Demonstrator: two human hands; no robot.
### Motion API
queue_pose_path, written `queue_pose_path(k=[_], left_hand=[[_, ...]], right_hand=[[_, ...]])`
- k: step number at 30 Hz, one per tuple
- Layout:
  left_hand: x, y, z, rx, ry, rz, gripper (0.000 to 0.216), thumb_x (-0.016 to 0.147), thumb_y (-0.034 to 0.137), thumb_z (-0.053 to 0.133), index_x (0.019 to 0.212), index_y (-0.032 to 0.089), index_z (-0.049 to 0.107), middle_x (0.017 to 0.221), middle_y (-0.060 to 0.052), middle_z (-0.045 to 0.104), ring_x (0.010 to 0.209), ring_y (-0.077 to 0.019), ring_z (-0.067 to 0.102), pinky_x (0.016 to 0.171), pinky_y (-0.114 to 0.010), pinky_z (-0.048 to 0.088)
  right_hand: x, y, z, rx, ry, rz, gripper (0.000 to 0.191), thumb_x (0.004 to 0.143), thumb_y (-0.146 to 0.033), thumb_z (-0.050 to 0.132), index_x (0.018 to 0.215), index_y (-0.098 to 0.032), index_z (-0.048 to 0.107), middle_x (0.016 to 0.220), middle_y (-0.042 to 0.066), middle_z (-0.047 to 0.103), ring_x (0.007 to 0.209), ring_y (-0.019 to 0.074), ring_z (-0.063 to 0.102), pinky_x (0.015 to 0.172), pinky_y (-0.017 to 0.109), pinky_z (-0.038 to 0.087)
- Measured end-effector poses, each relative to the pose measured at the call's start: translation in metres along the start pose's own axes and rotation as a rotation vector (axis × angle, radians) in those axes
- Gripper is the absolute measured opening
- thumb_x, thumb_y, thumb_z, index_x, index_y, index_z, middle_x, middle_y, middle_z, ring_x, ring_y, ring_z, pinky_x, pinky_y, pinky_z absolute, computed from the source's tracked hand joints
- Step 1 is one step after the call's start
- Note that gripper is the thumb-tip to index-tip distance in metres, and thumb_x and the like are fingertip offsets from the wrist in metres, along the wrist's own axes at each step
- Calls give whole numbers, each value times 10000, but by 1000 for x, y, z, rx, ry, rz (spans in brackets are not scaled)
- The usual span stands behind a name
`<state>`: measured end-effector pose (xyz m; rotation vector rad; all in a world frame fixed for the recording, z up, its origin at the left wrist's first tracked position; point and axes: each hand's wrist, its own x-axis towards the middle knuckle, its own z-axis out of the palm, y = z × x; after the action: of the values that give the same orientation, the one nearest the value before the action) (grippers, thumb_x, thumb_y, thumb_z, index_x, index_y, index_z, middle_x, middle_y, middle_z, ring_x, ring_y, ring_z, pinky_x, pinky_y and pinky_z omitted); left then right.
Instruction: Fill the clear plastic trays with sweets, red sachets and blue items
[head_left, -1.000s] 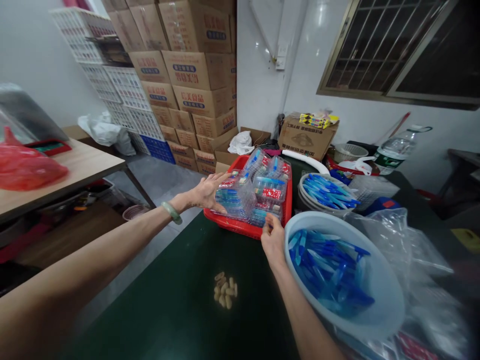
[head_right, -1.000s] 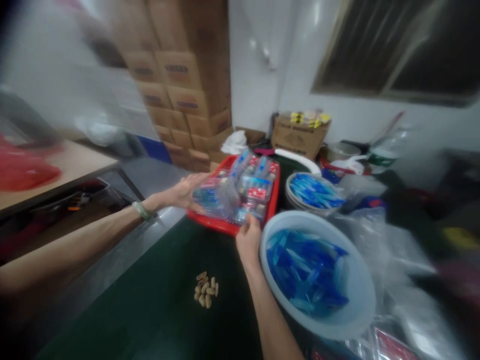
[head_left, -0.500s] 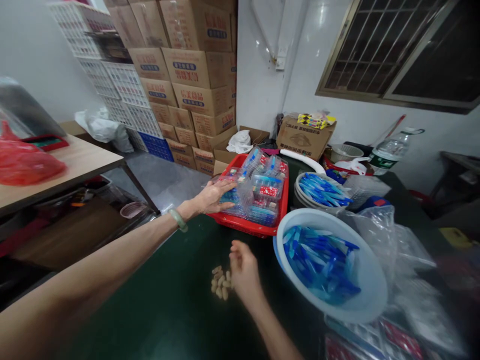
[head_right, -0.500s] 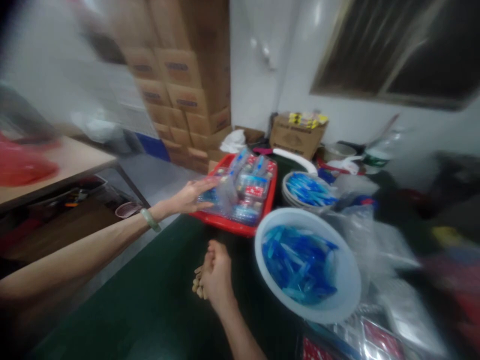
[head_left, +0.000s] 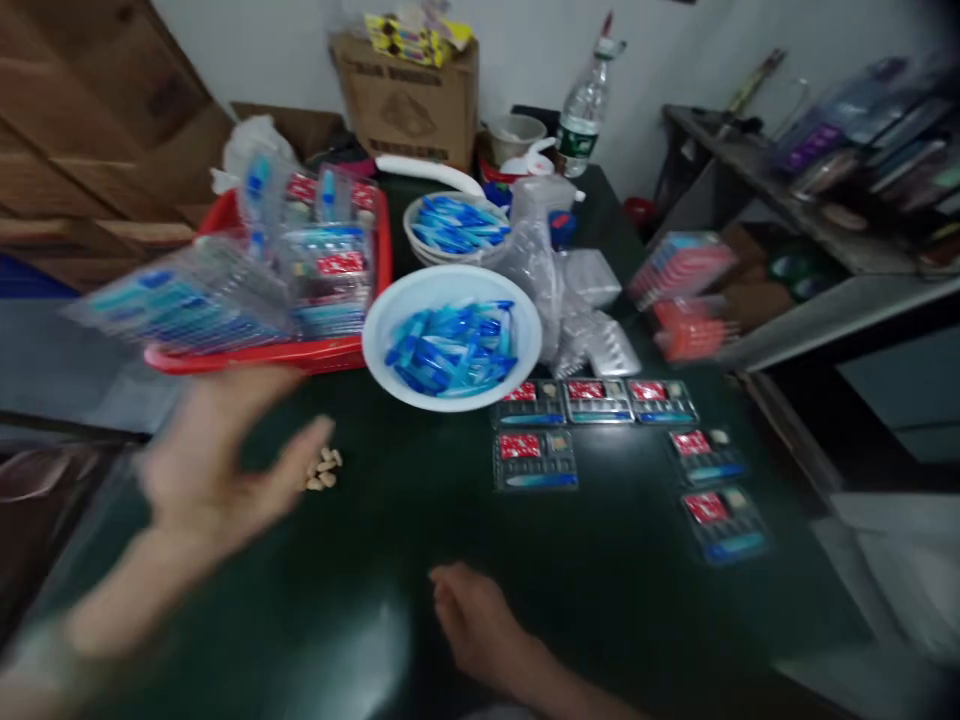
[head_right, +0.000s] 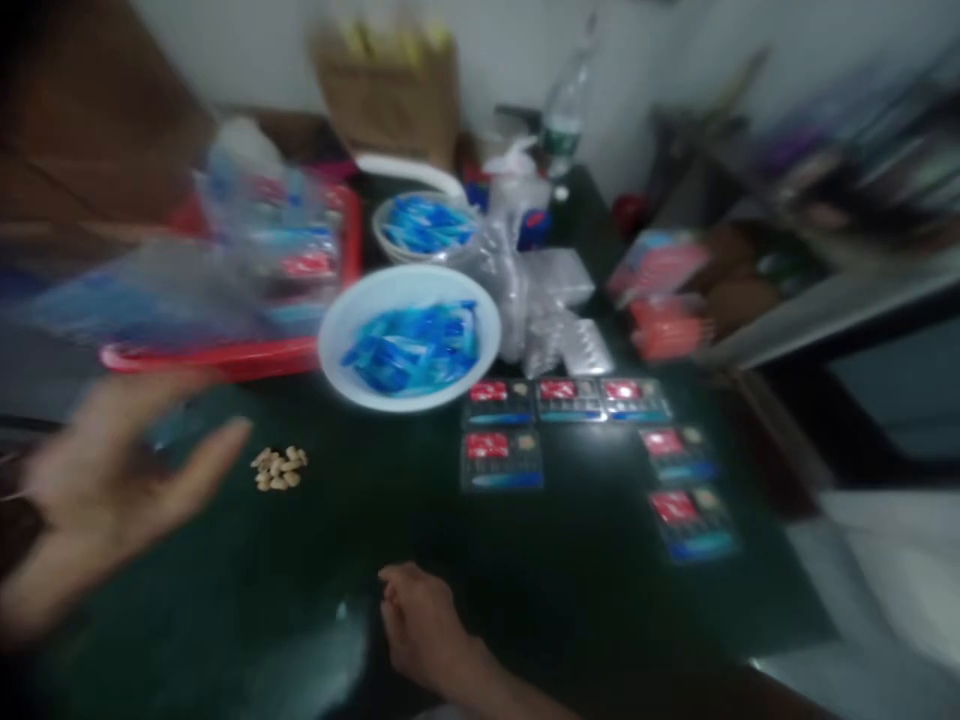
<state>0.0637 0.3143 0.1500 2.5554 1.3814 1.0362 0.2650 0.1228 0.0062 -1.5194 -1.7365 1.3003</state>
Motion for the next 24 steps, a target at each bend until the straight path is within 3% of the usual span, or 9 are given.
queue_pose_path(k=[1, 3, 7, 10, 12, 14, 19, 24], left_hand=[[-17, 23, 26, -73, -115, 86, 466, 762, 224, 617, 1197, 243, 452, 1149, -23, 494, 1078, -233, 466, 939, -411, 376], [-46, 61, 84, -211, -393, 212, 417, 786, 214, 585, 1184, 224, 461, 1205, -64, 476, 1108, -228, 455, 926, -386, 398], [-64, 97, 188, -152, -644, 217, 657, 725, 302, 643, 1301, 168, 358, 1334, -157, 360, 1219, -306, 334, 935, -454, 364], [-56, 109, 232, 0, -758, 288, 760, 694, 349, 665, 1343, 159, 318, 1408, -175, 251, 1283, -349, 207, 946, -484, 317], [-54, 116, 246, 66, -786, 316, 749, 703, 353, 654, 1349, 175, 321, 1423, -176, 221, 1293, -376, 162, 931, -509, 302], [-57, 120, 251, 99, -793, 327, 726, 711, 319, 645, 1352, 202, 324, 1427, -172, 217, 1293, -393, 145, 908, -531, 298], [-86, 123, 232, 162, -779, 309, 701, 691, 294, 646, 1327, 210, 363, 1409, -168, 253, 1291, -381, 155, 915, -534, 276], [-117, 125, 211, 190, -755, 225, 834, 515, 452, 744, 1231, 137, 457, 1410, -210, 213, 1307, -405, 39, 985, -561, 158]], right_hand=[[-14, 10, -5, 11, 21, 46, 306, 829, -158, 419, 1112, -194, 530, 940, 55, 616, 817, 158, 591, 748, 289, 472], [-37, 28, -15, 34, 76, 122, 297, 855, -196, 398, 1117, -187, 537, 921, 64, 633, 798, 167, 607, 727, 295, 484], [-64, 65, -41, 44, 263, 173, 273, 860, -201, 395, 1078, -175, 556, 921, 78, 636, 817, 181, 612, 737, 319, 495], [-68, 96, -71, 15, 500, 178, 261, 845, -176, 395, 1056, -162, 547, 957, 92, 610, 864, 178, 600, 760, 322, 500], [-64, 112, -94, -46, 646, 193, 260, 841, -167, 383, 1052, -145, 534, 955, 99, 599, 844, 166, 602, 728, 298, 512], [-55, 122, -117, -157, 707, 192, 265, 850, -165, 358, 1057, -136, 521, 938, 97, 597, 793, 148, 605, 681, 268, 518], [-5, 122, -158, -358, 671, 130, 293, 847, -146, 347, 1078, -153, 528, 1024, 92, 577, 907, 155, 575, 790, 269, 482], [64, 121, -171, -551, 567, 90, 427, 780, -102, 417, 1196, -161, 489, 1274, 112, 452, 1125, 230, 435, 908, 352, 386]])
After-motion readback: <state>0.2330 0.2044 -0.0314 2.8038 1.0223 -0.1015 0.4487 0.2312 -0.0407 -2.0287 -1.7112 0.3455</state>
